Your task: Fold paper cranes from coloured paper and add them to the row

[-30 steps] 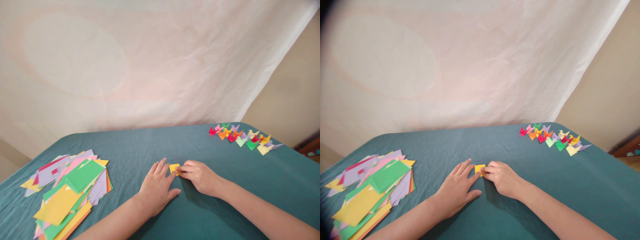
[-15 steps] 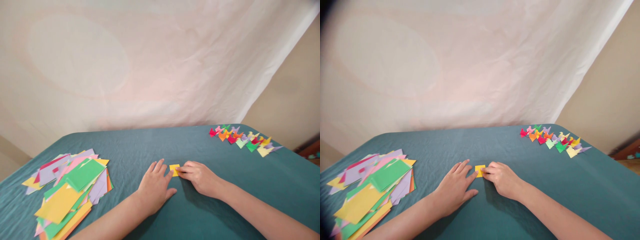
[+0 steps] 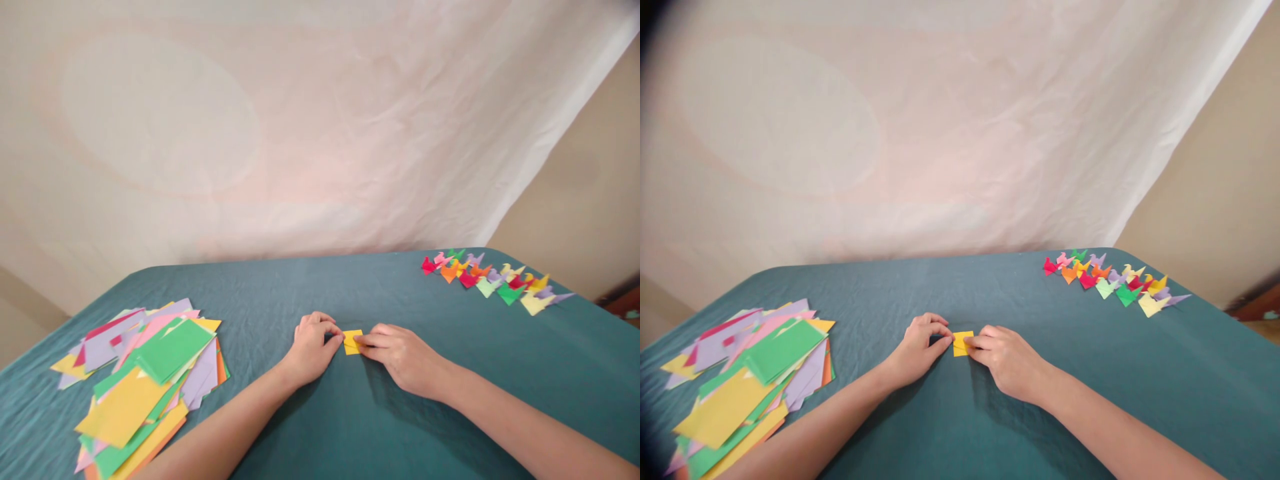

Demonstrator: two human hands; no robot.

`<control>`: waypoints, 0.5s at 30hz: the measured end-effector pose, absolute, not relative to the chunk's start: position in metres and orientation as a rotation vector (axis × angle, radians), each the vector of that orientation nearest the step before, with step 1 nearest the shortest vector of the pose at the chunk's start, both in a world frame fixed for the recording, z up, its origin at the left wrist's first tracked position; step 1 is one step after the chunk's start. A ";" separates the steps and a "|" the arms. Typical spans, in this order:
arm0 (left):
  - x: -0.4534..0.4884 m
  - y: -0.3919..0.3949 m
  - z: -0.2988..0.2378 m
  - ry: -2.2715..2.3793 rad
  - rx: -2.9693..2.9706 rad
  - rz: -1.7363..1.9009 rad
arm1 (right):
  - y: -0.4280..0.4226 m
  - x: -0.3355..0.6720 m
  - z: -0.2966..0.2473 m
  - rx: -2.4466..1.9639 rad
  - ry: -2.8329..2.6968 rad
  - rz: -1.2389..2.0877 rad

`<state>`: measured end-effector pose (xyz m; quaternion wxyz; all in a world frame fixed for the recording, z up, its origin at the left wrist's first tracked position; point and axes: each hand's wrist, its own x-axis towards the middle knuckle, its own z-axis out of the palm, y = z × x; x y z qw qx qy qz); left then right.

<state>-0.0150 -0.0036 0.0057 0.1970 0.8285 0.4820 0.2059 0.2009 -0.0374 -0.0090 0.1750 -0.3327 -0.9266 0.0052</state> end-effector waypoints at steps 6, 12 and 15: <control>-0.008 -0.005 -0.002 1.463 2.305 0.544 | -0.037 0.200 -0.011 -0.943 -2.623 0.012; -0.003 -0.007 -0.004 1.497 2.354 0.599 | -0.040 0.198 -0.008 -0.981 -2.636 0.027; -0.003 -0.007 -0.003 1.494 2.373 0.595 | -0.040 0.198 -0.008 -0.981 -2.639 0.022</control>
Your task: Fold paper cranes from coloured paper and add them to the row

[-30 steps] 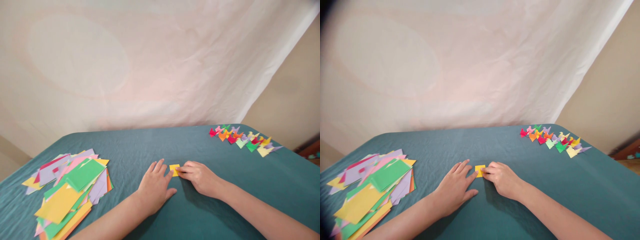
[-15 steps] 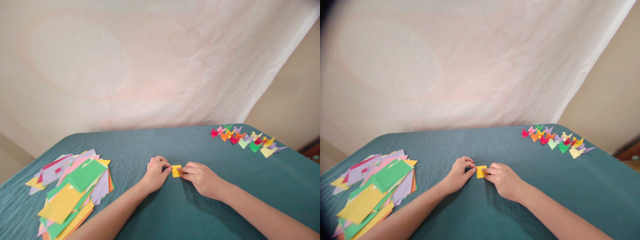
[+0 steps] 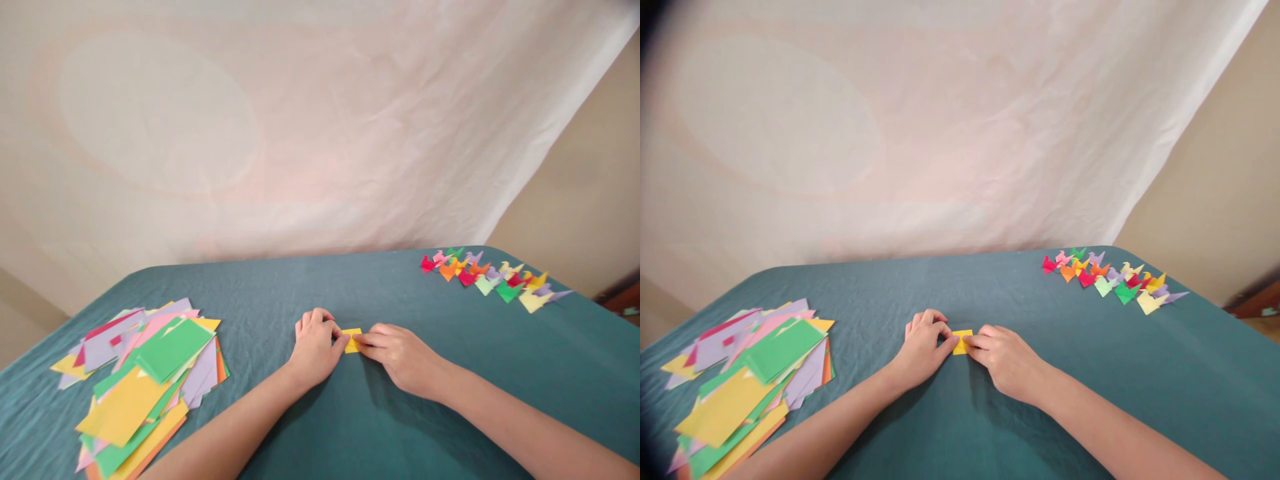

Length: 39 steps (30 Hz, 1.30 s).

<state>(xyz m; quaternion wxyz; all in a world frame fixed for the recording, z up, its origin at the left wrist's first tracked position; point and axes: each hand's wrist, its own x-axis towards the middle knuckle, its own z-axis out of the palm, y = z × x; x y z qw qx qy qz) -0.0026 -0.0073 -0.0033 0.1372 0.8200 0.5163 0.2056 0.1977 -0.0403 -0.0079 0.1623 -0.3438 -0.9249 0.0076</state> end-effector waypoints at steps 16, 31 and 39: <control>-0.018 -0.012 0.017 1.348 2.631 0.505 | -0.041 0.198 -0.008 -1.012 -2.652 0.022; -0.002 -0.054 0.029 1.368 2.963 0.087 | -0.040 0.200 -0.010 -0.968 -2.640 0.029; -0.001 -0.053 0.033 1.425 2.945 0.039 | -0.042 0.197 -0.004 -0.993 -2.639 0.068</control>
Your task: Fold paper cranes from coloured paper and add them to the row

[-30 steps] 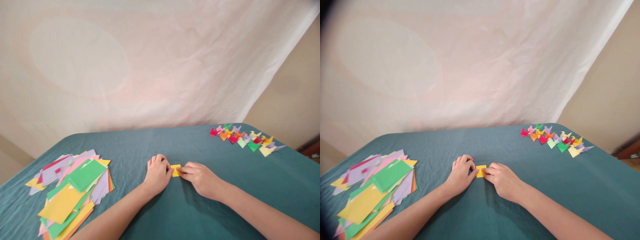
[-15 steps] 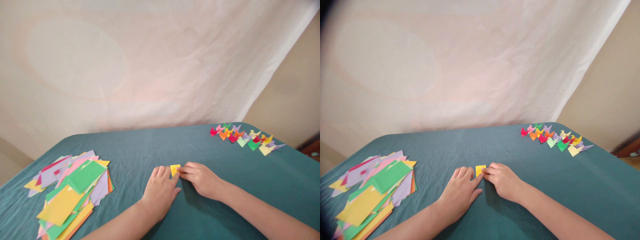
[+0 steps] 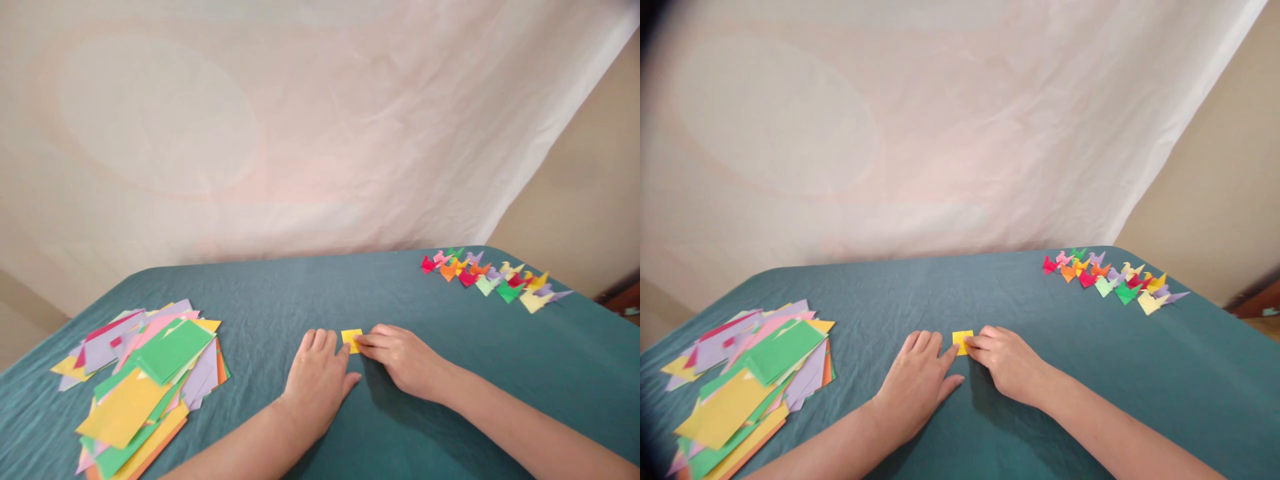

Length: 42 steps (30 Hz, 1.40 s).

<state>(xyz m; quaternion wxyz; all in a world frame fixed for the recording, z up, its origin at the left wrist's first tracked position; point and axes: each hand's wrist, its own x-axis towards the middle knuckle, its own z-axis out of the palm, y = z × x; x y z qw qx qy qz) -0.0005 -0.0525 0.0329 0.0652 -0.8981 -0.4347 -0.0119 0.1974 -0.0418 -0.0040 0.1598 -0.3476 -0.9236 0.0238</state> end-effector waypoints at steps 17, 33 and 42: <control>-0.012 -0.032 0.030 -1.364 -2.939 -0.269 | -0.040 0.198 -0.007 -0.975 -2.638 0.058; -0.005 0.019 0.014 -1.949 -2.899 -0.169 | -0.040 0.198 -0.006 -0.974 -2.653 0.085; -0.003 0.019 0.011 -1.932 -2.863 -0.165 | -0.040 0.198 -0.005 -0.974 -2.646 0.080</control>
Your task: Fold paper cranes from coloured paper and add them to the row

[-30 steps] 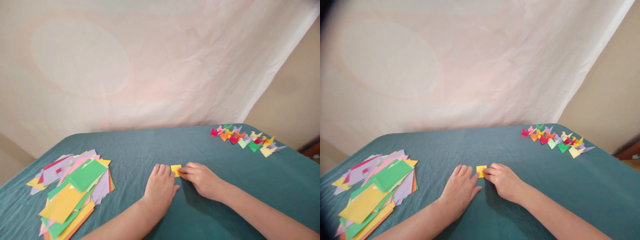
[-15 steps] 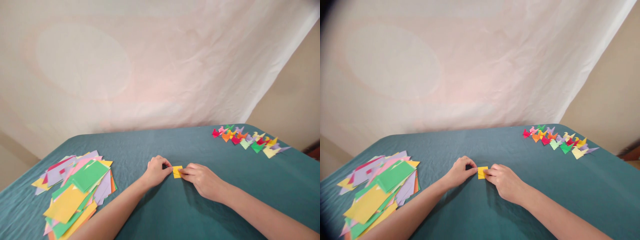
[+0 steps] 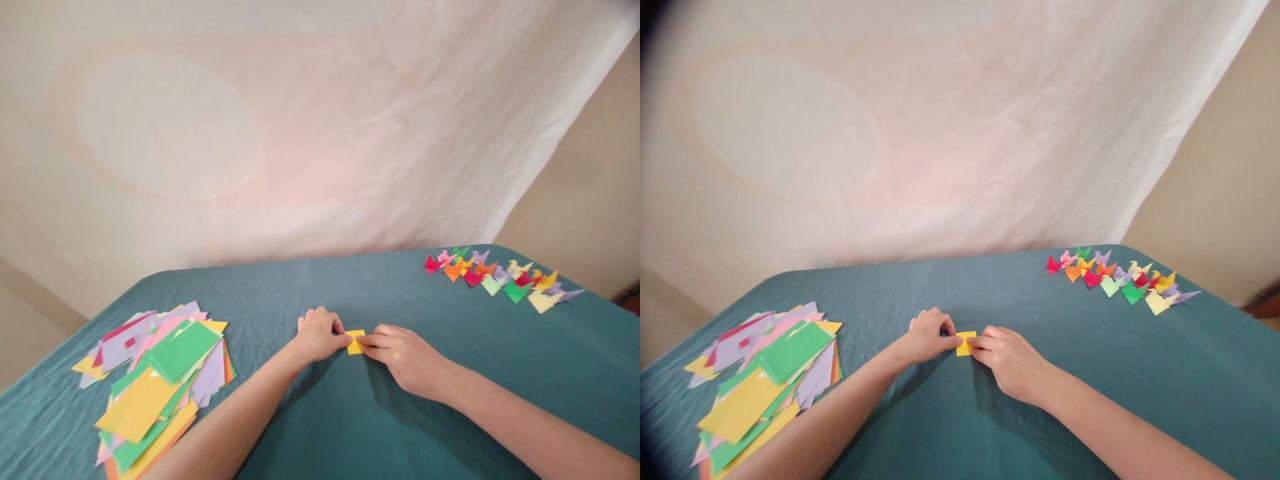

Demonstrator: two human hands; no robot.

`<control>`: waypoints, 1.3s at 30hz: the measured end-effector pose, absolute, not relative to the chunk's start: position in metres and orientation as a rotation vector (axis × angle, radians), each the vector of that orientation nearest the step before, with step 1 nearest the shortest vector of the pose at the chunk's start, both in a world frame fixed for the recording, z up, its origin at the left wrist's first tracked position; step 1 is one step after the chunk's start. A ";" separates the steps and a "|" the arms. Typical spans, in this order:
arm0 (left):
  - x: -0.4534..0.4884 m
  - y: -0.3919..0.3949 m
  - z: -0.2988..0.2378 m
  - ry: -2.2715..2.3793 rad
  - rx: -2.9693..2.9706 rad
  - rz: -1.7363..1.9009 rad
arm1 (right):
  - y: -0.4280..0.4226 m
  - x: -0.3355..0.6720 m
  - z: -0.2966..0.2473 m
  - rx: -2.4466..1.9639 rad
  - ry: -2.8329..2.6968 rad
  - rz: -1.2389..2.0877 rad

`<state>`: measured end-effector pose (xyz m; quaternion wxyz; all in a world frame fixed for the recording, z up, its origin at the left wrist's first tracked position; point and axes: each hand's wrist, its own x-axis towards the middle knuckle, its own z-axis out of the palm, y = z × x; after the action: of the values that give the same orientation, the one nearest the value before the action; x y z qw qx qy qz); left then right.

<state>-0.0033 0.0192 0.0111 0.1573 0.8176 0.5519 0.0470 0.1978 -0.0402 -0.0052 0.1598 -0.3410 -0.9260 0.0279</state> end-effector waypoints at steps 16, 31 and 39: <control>-0.003 0.019 0.007 1.583 2.333 0.178 | -0.040 0.197 -0.004 -0.993 -2.656 0.087; -0.006 0.018 0.021 1.526 2.283 0.092 | -0.040 0.198 -0.006 -0.982 -2.645 0.081; -0.005 0.016 0.024 1.531 2.291 0.069 | -0.040 0.198 -0.006 -0.985 -2.647 0.093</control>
<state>-0.0049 0.0158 0.0240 0.1915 0.8158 0.5452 0.0246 0.1976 -0.0402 -0.0064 0.1575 -0.3442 -0.9250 0.0324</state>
